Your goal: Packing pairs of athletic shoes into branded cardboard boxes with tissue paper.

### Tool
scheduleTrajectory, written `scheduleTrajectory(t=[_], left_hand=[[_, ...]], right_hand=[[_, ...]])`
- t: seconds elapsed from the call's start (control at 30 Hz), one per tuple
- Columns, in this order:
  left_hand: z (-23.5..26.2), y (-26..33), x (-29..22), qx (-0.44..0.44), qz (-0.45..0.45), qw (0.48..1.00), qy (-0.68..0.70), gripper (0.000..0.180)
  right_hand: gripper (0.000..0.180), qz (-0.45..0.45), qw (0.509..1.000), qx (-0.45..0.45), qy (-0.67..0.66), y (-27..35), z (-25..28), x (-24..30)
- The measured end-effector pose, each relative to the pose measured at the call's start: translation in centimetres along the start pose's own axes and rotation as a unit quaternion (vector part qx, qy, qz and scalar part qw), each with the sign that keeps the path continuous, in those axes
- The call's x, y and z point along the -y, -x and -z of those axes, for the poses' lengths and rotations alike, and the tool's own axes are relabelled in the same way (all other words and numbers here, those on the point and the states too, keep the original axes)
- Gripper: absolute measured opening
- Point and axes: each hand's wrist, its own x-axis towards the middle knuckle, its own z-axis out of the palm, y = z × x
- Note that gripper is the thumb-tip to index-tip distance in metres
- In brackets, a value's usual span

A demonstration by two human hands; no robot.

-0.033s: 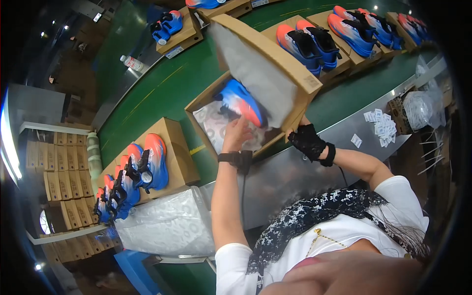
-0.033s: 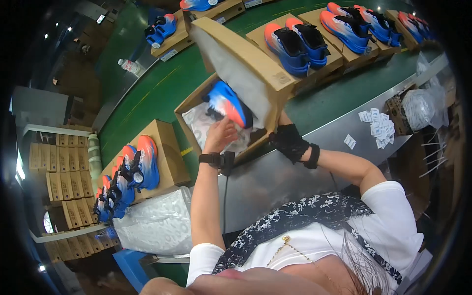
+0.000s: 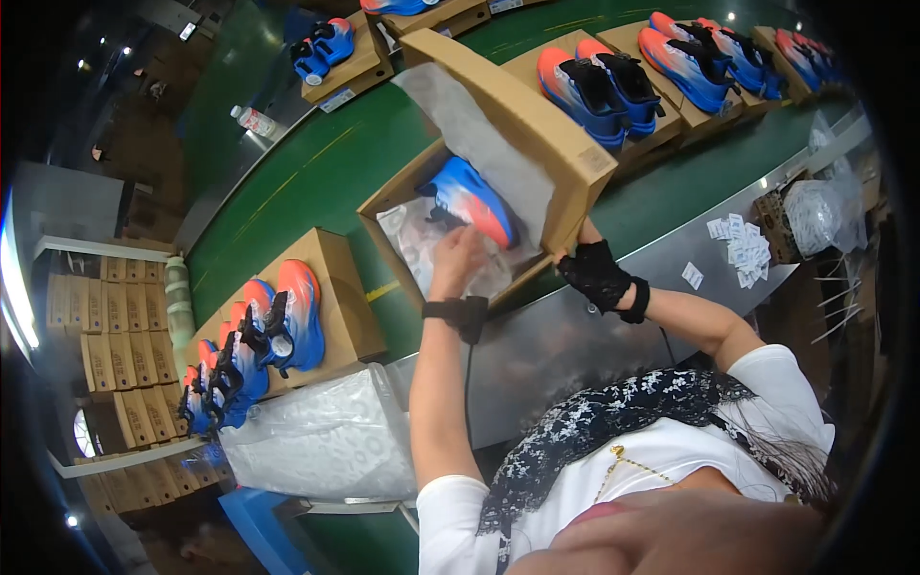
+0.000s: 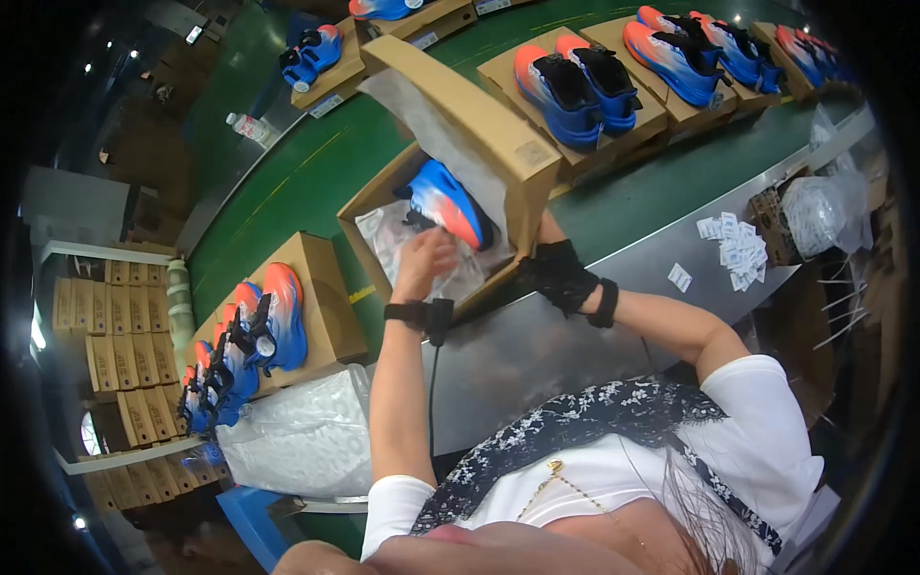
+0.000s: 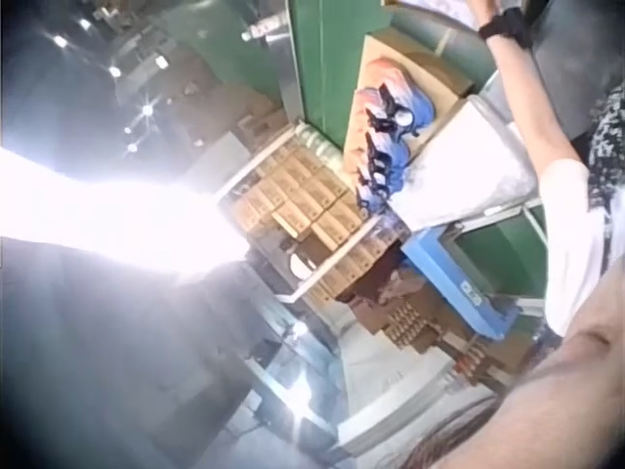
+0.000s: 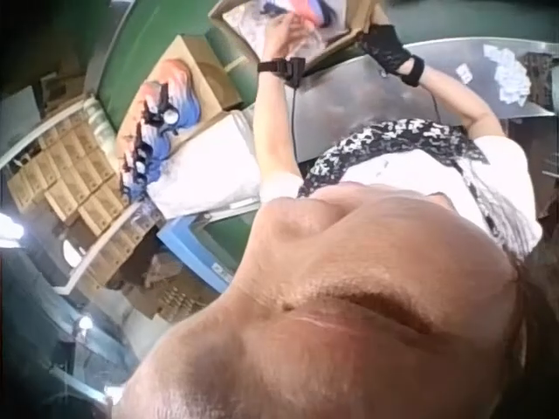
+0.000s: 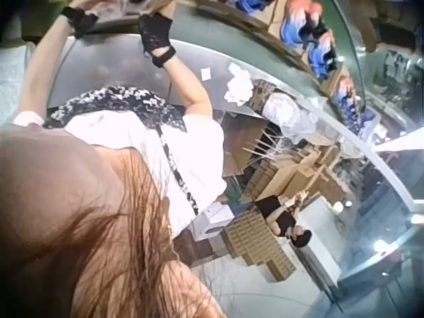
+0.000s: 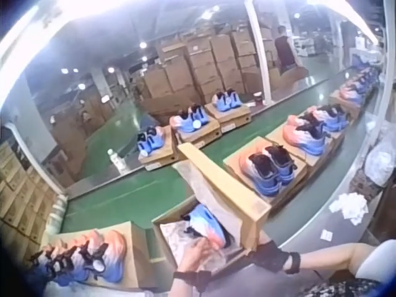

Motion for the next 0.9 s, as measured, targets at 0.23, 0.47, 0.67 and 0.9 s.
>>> scheduleTrajectory(t=[0.23,0.47,0.67,0.9], left_hand=[[5.1,5.3,2.0,-0.204,-0.202,0.894,-0.344,0.027],[4.8,7.1,6.0,-0.241,-0.150,0.883,-0.374,0.020],[3.7,15.6,1.5,-0.155,-0.014,0.963,-0.219,0.020],[2.2,27.3,9.0,-0.088,0.097,0.951,0.282,0.065]], right_hand=[[0.055,0.197,0.869,0.058,0.451,-2.7,-4.0,-3.7],[0.070,0.162,0.836,0.161,0.499,-3.5,-5.1,-4.0],[0.063,0.278,0.820,0.218,0.450,0.2,-4.5,3.1],[0.047,0.358,0.757,0.362,0.409,10.9,-3.0,3.2]])
